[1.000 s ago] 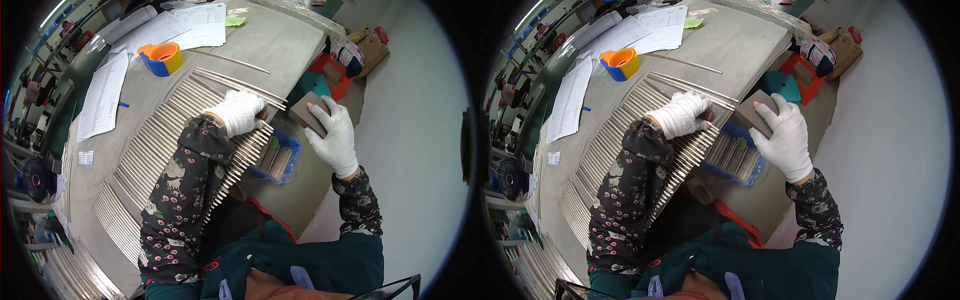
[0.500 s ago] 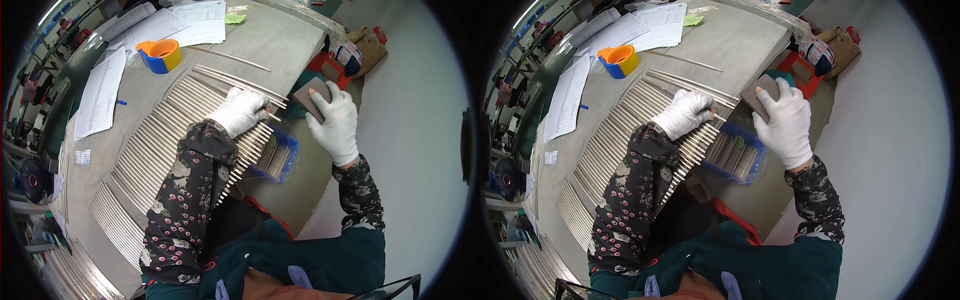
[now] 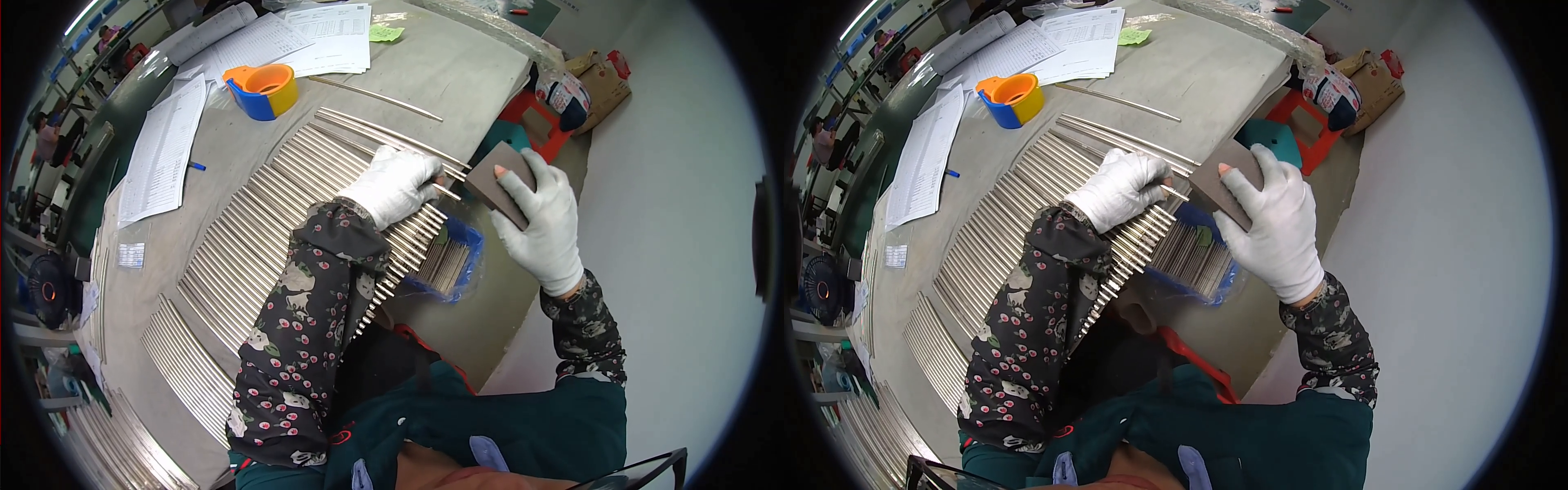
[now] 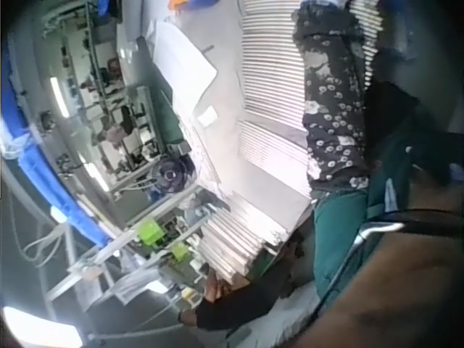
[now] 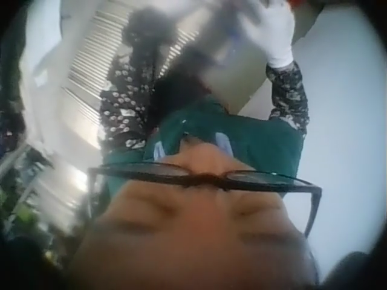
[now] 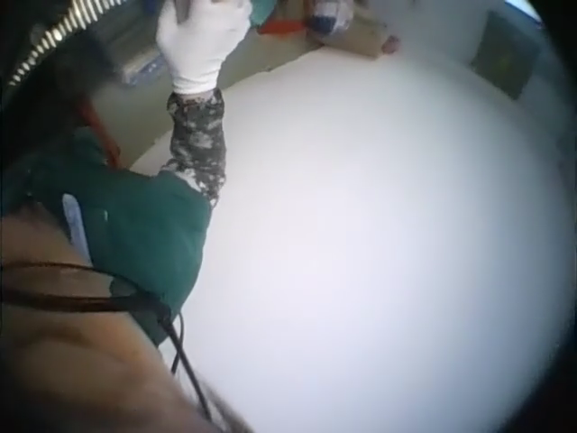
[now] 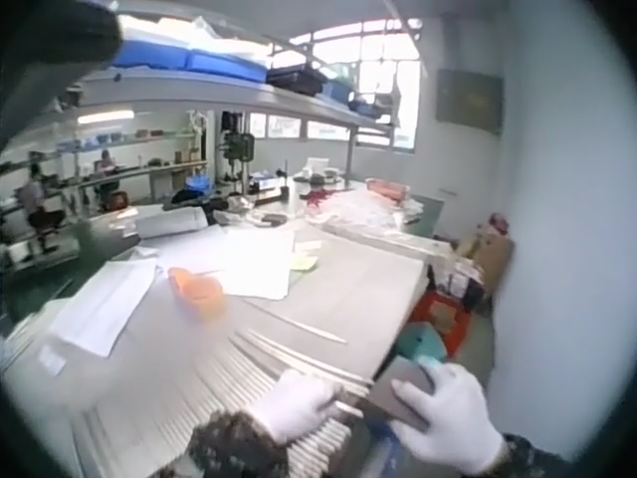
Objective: Sanding the ends of thin rods using a sanding block on a workbench.
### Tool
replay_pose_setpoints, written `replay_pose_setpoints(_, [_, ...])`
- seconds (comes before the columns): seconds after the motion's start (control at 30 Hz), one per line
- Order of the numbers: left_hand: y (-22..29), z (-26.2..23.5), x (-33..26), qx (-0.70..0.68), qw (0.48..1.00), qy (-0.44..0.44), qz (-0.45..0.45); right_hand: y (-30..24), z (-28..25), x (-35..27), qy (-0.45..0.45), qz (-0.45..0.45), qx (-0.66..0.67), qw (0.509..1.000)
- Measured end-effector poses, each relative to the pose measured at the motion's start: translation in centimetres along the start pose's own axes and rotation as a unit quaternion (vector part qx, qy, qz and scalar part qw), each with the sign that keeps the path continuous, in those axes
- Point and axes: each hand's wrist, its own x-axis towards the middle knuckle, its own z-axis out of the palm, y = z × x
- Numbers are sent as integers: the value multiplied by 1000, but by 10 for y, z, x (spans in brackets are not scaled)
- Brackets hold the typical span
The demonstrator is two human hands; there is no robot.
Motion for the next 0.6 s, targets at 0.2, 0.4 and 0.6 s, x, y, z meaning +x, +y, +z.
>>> replay_pose_setpoints(0.2, [-2, -1, -2, 16, 999, 26, 15, -21, -1, -2, -86, -98, 124, 984])
replay_pose_setpoints(0.4, [1, -2, -1, 24, 999, 26, 32, 3, -2, 7, 6, -36, 21, 999])
replay_pose_setpoints(0.6, [-1, -1, 3, 14, 1000, -7, 10, 15, 6, 14, -10, 23, -93, 995])
